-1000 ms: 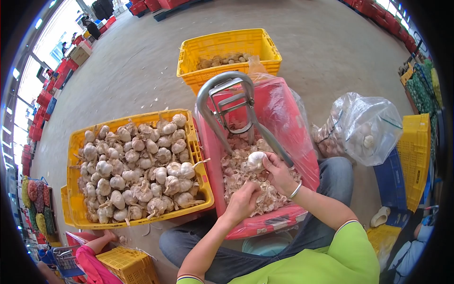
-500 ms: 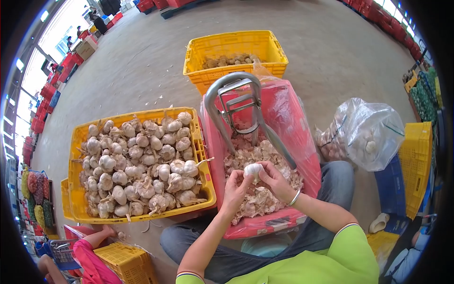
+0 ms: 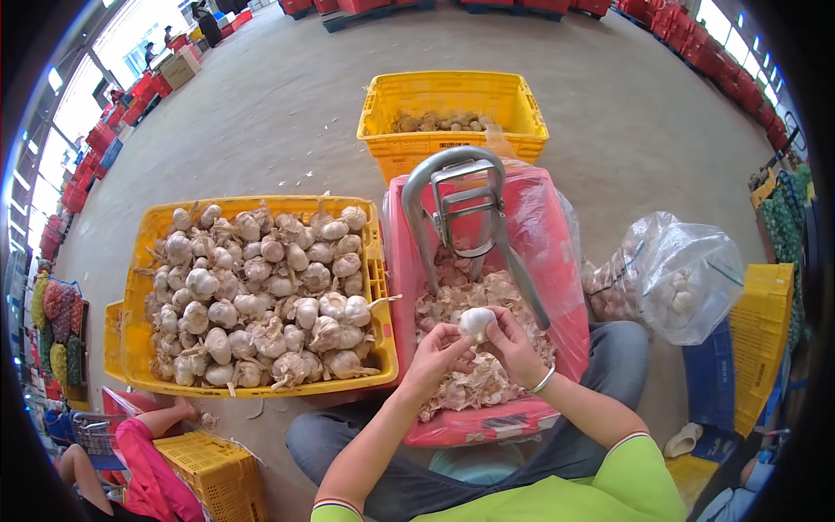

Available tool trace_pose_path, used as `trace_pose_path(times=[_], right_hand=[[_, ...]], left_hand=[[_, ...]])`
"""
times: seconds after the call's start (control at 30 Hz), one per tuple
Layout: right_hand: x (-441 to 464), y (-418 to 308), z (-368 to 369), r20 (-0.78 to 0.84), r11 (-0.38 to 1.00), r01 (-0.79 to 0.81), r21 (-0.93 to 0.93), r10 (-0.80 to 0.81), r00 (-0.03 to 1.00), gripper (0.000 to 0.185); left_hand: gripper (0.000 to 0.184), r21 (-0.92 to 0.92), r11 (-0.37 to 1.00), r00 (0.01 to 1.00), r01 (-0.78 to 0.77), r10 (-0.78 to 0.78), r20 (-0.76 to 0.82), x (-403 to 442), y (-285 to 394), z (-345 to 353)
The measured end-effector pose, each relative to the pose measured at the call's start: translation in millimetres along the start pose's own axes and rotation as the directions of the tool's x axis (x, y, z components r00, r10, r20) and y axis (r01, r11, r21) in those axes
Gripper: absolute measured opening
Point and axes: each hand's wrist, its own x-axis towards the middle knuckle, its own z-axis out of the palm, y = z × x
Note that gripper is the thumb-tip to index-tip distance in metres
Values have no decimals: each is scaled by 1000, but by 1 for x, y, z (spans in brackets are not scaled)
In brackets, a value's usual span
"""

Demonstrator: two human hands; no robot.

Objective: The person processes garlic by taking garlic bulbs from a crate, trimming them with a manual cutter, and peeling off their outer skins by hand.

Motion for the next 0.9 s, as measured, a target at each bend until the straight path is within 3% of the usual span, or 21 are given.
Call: trace_pose_path(times=[0.1, 0.3, 0.4, 0.57, 0.67, 0.9], right_hand=[[-1, -4, 3, -6, 978, 99, -181, -102, 995, 28], [-1, 0, -1, 0, 968, 126, -216, -129, 992, 29], [0, -5, 0, -35, 992, 70, -108, -74, 997, 29], [1, -3, 1, -37, 973, 127, -192, -137, 990, 29], [1, 4, -9, -14, 936, 152, -319, -165, 986, 31], [-4, 6, -1, 42, 876, 225, -426, -229, 972, 35]], left_hand=[[23, 16, 1000, 1000, 14, -14, -1, -3, 5, 7], [19, 0, 1000, 1000, -1, 1, 24, 3, 3, 0], [18, -48, 999, 1000, 17, -16, 8, 6, -5, -6], [12, -62, 997, 991, 50, -58, -119, 3, -3, 2], [13, -178, 978, 992, 112, -119, -28, -1, 3, -1], [14, 4, 999, 998, 48, -48, -28, -2, -4, -2]])
